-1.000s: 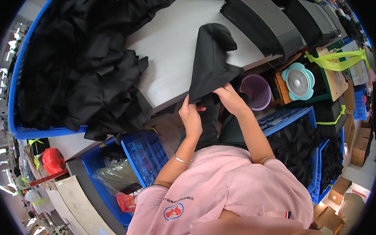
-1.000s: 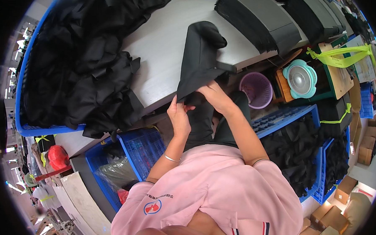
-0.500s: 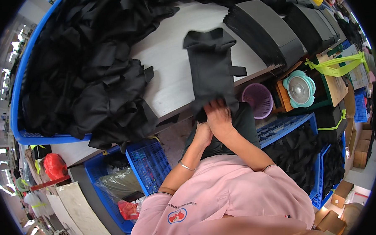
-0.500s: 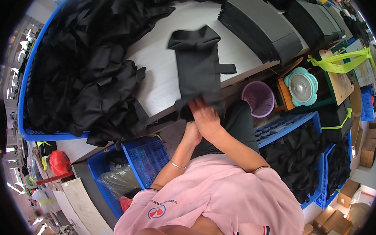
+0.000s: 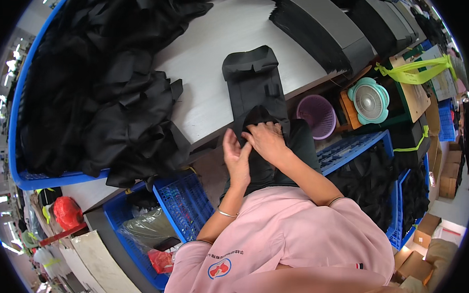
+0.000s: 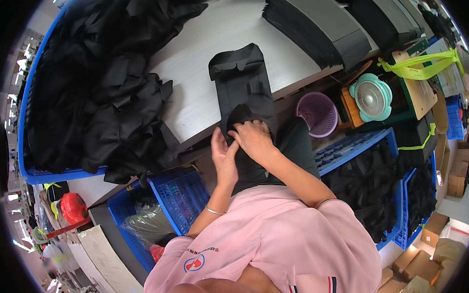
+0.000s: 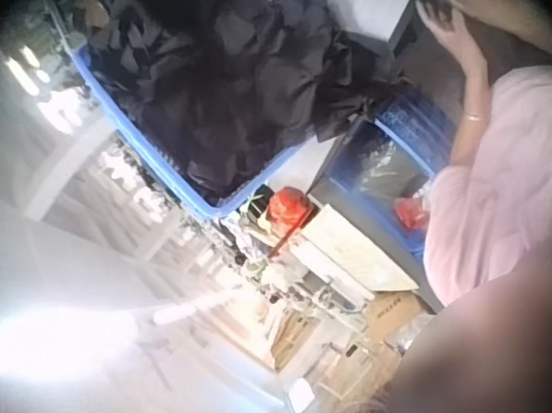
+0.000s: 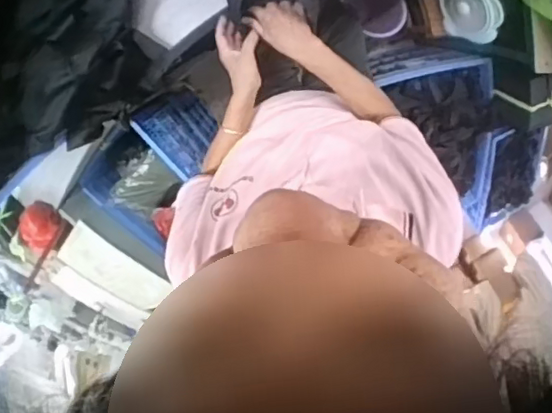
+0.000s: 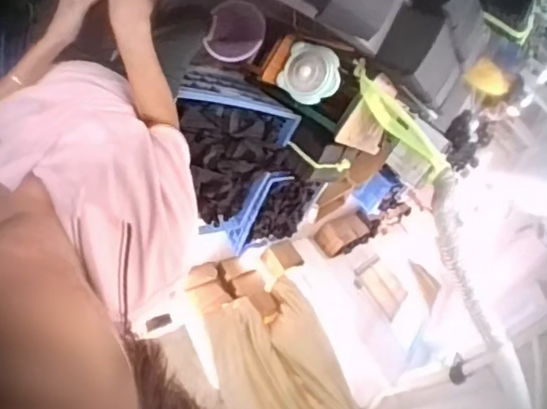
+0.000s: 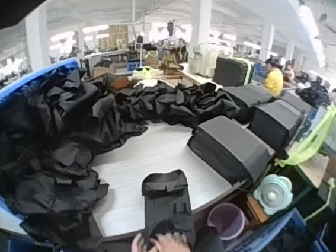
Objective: Folding and inspecting black fabric components at a factory workstation.
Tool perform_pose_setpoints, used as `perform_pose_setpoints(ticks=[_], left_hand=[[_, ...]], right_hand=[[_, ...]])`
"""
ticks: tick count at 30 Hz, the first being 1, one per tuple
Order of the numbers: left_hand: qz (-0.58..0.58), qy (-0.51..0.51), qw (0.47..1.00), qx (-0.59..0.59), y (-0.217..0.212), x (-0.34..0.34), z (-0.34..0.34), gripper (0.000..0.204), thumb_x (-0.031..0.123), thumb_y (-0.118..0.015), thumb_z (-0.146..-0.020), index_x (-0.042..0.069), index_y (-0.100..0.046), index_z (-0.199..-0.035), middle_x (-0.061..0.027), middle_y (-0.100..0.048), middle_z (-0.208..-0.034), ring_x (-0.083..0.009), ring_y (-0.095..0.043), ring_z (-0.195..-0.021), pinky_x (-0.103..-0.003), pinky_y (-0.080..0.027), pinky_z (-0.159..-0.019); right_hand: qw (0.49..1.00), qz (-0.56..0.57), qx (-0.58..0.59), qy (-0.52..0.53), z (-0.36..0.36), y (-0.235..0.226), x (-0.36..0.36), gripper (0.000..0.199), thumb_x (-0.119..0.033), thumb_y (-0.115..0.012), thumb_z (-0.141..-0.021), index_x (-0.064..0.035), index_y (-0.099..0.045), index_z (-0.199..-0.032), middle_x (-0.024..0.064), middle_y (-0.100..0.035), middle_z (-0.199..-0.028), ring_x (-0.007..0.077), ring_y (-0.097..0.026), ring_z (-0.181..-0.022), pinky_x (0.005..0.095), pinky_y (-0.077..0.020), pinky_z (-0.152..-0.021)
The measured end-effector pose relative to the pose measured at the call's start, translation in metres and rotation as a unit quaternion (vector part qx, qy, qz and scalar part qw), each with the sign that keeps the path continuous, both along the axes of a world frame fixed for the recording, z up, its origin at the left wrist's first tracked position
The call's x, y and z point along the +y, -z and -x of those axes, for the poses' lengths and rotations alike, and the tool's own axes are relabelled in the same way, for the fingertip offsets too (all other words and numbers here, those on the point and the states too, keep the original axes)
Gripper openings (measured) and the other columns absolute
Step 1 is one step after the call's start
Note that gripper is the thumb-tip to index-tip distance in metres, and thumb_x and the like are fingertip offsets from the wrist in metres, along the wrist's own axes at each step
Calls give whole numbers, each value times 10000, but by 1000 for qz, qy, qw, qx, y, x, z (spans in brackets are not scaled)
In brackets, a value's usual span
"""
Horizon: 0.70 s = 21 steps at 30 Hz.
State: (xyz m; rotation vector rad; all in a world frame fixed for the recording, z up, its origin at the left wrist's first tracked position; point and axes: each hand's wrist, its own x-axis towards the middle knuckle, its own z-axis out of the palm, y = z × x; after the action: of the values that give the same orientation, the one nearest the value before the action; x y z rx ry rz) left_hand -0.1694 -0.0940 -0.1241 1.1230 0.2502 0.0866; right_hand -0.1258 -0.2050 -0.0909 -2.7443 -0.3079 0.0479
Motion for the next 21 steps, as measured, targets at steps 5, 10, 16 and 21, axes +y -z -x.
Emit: perform_pose_setpoints(ticks=[5,10,16,21], left_hand=[[-136,55,988,46,-10,29,19,91,35,-656,-934,14,-646,-1022,-26,-632,-879,-50,-572,-753,-215,-480,-639],[24,49,997,49,-16,34,22,389,337,-531,-1032,7,-591,-1229,-76,-646,-1115,-130,-599,-959,-264,-451,-866],[102,121,973,167,-16,22,-15,474,284,-640,-992,12,-523,-1363,-78,-610,-1302,-197,-599,-1157,-343,-484,-991],[31,176,977,116,-39,12,-6,427,231,-619,-1008,-5,-537,-1354,-94,-621,-1302,-205,-612,-1155,-331,-487,-988]], right_hand=[[999,-34,-14,3,7,-3,-7,258,-339,-617,-924,-95,-696,-954,146,-669,-888,360,-635,-891,517,-438,-831],[999,-19,-22,-45,39,1,-16,195,-286,-647,-884,-108,-692,-951,143,-668,-901,351,-649,-846,487,-476,-805],[960,-257,-1,-115,84,-37,-44,132,-135,-698,-846,-44,-681,-940,136,-684,-915,312,-668,-745,390,-536,-652],[905,-301,-161,254,70,-81,-109,298,-175,-760,-839,2,-698,-1071,122,-719,-1008,218,-690,-950,321,-534,-815]])
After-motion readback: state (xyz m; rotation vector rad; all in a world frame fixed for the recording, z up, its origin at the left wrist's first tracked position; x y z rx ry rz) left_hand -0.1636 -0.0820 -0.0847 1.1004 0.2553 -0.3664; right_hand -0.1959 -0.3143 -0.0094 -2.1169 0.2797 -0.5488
